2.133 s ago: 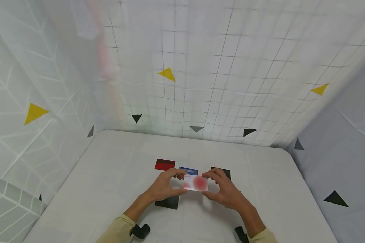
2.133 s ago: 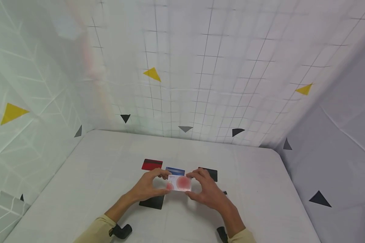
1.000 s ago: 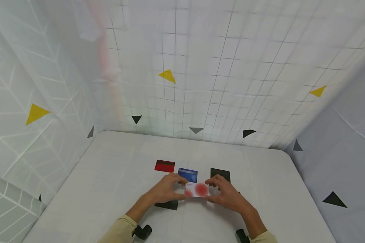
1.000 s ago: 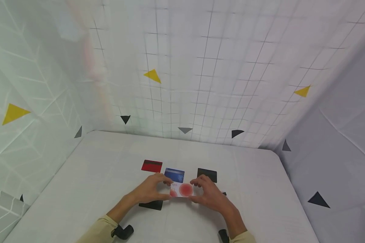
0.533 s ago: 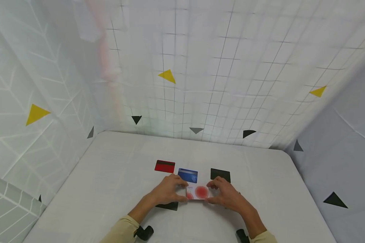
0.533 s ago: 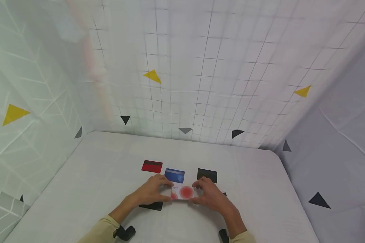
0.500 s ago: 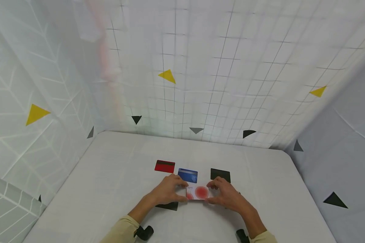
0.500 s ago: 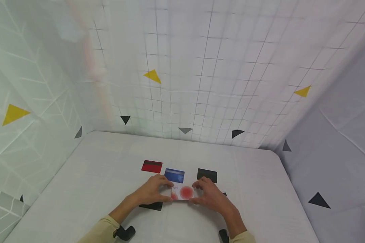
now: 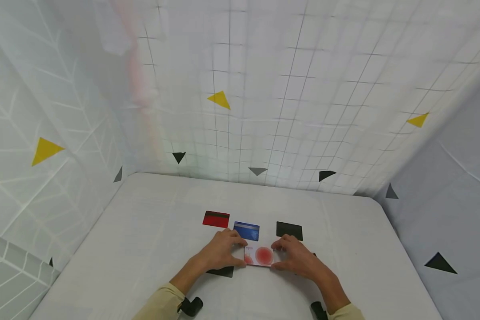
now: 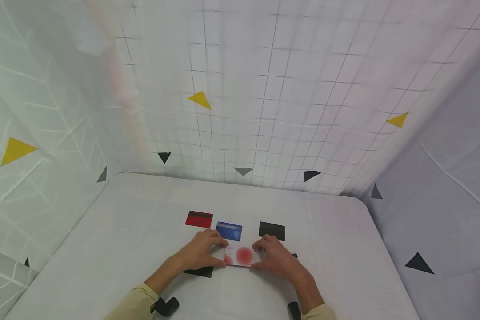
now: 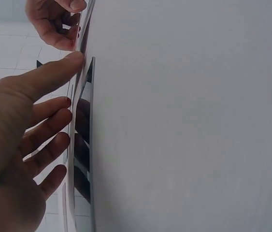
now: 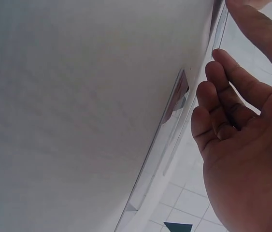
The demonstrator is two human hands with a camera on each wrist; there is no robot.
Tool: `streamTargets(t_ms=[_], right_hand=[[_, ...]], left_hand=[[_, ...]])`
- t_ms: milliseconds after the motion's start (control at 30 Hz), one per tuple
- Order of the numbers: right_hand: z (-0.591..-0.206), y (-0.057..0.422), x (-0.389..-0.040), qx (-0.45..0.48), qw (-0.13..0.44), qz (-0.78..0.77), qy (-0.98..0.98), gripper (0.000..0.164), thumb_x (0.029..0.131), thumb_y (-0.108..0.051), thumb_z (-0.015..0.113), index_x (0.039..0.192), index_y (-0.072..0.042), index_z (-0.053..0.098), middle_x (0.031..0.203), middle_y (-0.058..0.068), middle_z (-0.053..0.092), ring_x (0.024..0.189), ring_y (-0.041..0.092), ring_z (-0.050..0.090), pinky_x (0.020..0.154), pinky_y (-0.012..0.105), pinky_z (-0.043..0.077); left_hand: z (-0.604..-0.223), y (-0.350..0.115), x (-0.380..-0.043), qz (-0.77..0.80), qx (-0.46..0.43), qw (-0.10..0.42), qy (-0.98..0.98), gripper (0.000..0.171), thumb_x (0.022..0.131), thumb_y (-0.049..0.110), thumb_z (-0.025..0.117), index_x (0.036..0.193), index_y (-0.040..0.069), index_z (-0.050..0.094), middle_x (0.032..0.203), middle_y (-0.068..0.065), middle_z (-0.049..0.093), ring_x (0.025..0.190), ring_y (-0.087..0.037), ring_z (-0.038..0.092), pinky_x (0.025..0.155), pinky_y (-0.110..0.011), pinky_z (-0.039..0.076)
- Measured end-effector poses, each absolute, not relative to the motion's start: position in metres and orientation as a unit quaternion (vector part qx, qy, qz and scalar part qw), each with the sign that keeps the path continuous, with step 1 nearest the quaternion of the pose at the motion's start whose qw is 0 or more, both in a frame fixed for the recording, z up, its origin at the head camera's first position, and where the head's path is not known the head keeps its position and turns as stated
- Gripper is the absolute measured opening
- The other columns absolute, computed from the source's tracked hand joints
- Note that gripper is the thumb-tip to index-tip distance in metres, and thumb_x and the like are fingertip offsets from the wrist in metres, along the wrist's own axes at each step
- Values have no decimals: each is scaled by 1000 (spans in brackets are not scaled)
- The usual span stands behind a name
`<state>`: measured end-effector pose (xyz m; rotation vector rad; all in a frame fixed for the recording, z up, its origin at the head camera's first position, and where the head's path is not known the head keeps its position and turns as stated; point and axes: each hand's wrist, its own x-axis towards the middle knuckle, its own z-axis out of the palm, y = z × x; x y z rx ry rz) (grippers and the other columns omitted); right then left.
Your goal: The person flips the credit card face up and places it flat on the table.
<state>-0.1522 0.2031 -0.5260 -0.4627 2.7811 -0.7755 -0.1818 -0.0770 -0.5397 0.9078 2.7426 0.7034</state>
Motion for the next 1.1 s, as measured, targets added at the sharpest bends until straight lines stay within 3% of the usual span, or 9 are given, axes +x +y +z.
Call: streamTargets(t_ms=[1100], right_hand=[[-528, 197, -149, -135, 114, -208, 962, 53, 71, -40, 91, 114, -19, 69, 100, -9, 53, 97, 12, 50, 94, 42, 52]], left_hand=[[-535, -75, -177, 230, 309, 79, 920, 55, 76, 50, 85, 124, 26, 72, 114, 7, 62, 110, -13, 51, 100, -42, 44]])
